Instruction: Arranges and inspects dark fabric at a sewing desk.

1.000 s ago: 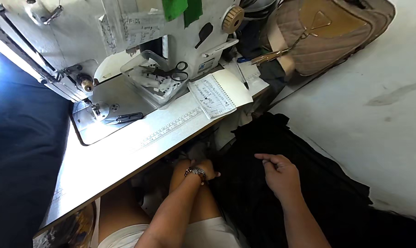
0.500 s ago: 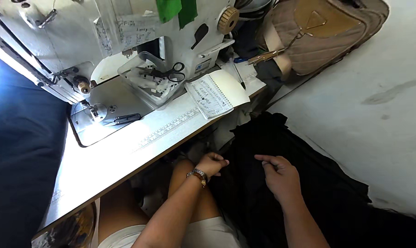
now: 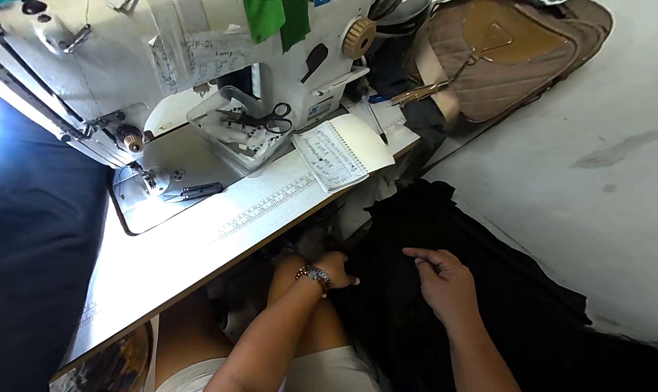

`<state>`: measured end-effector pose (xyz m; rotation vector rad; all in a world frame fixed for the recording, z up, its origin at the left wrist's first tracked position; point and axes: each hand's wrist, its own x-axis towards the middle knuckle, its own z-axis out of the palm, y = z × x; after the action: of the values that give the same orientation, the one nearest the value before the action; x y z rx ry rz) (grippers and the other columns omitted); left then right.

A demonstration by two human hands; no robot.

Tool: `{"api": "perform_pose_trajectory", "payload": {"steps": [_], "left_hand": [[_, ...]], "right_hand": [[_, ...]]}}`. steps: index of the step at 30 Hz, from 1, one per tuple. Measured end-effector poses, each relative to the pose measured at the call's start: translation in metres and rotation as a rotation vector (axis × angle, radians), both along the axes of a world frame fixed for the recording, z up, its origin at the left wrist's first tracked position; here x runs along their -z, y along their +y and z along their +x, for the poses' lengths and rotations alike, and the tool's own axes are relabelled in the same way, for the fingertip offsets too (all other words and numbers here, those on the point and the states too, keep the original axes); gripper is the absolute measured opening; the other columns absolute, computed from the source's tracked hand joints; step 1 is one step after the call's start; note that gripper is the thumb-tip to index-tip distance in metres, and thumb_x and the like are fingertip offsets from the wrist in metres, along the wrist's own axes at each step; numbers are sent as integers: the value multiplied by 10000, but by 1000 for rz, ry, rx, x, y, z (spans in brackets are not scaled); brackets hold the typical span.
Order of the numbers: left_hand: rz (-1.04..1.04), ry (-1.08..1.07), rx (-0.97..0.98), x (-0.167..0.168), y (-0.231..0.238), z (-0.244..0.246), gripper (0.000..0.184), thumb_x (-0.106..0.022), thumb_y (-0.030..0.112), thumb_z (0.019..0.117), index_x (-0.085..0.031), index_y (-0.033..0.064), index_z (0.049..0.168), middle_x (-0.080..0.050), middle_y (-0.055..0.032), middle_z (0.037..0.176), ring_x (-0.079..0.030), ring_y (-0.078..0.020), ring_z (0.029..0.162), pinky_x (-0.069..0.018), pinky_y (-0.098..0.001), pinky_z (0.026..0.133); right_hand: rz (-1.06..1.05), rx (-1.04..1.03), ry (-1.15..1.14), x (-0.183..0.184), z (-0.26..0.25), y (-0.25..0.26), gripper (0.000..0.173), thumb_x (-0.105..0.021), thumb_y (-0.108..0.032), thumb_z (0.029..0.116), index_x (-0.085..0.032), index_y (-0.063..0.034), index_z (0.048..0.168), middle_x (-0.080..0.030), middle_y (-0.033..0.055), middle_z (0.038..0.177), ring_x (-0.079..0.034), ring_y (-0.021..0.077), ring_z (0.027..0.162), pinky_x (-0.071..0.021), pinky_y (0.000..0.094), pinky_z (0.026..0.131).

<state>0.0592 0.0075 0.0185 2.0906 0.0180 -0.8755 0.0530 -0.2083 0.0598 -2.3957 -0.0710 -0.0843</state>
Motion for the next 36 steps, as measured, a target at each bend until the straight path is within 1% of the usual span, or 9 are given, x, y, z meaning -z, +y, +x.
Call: {"api": "perform_pose_trajectory", "payload": {"steps": [6,9,13,17,21,25,28,34,36], "left_hand": [[-179,-91,-350,-41,31,-1,423,-721,229,975,-633,-17,1307,-662,-237,1252,-644,-339,1167,-495,-523,1025],[-188,-58,-411,-53,26,-4,375,-718,150,966,-621,12,1301,-690,-206,1142,-705,-279,950,-582,-444,860],[-253,-126,-394,-71,13,-3,327,-712,117,960,-647,-10,1253,-705,-196,1055,-689,-278,915,-567,-460,849],[-324,-217,-344,-56,11,3,285,-585,166,1048,-643,-16,1259,-698,-174,1067,-673,-242,929,-553,-423,858],[-29,-32,-63,-27,18,4,423,-491,244,1090,-515,-2,1435,-632,-256,1310,-626,-381,1218,-480,-569,1040],[248,-36,140,23,0,-9,400,-636,348,1010,-697,-23,1149,-703,-239,1118,-682,-400,1055,-517,-637,920],[184,-81,116,27,1,-7,354,-661,341,998,-723,6,1096,-720,-218,1054,-695,-388,1004,-529,-638,886],[-27,15,-133,10,-5,-14,307,-593,120,1012,-606,-23,1284,-683,-267,1133,-679,-406,1028,-543,-594,875],[53,87,-137,10,-13,-11,439,-598,304,1037,-573,-43,1304,-674,-272,1143,-682,-402,1043,-549,-587,888]], "right_hand": [[-43,3,-29,-12,-3,8,276,-507,-24,1016,-753,-48,1142,-651,164,1041,-611,277,930,-505,478,776],[-101,-28,-18,-24,-9,34,212,-674,-142,987,-743,-11,1138,-663,228,1091,-636,380,1018,-521,578,851],[-261,-109,130,-16,-19,81,582,-905,-292,789,-683,22,1226,-586,278,1245,-645,427,1067,-563,602,874],[-240,-103,77,-11,-12,84,216,-707,-64,946,-711,91,1096,-639,290,1127,-657,442,1027,-548,603,879],[-120,37,74,-22,0,45,282,-644,-178,1023,-700,78,1127,-682,282,1124,-660,429,1058,-500,630,930],[-27,124,45,-21,7,11,283,-593,-92,1034,-599,16,1296,-652,253,1196,-656,383,1022,-526,581,888],[45,173,40,-26,7,1,272,-574,-44,1025,-520,-26,1291,-622,207,1084,-606,290,861,-509,488,744],[27,85,-54,-30,7,-9,129,-524,-7,1021,-649,11,1045,-635,134,1007,-588,182,875,-502,383,770],[46,84,-39,-28,7,-9,120,-540,9,1009,-653,11,1050,-636,136,1017,-590,189,864,-504,389,759]]}}
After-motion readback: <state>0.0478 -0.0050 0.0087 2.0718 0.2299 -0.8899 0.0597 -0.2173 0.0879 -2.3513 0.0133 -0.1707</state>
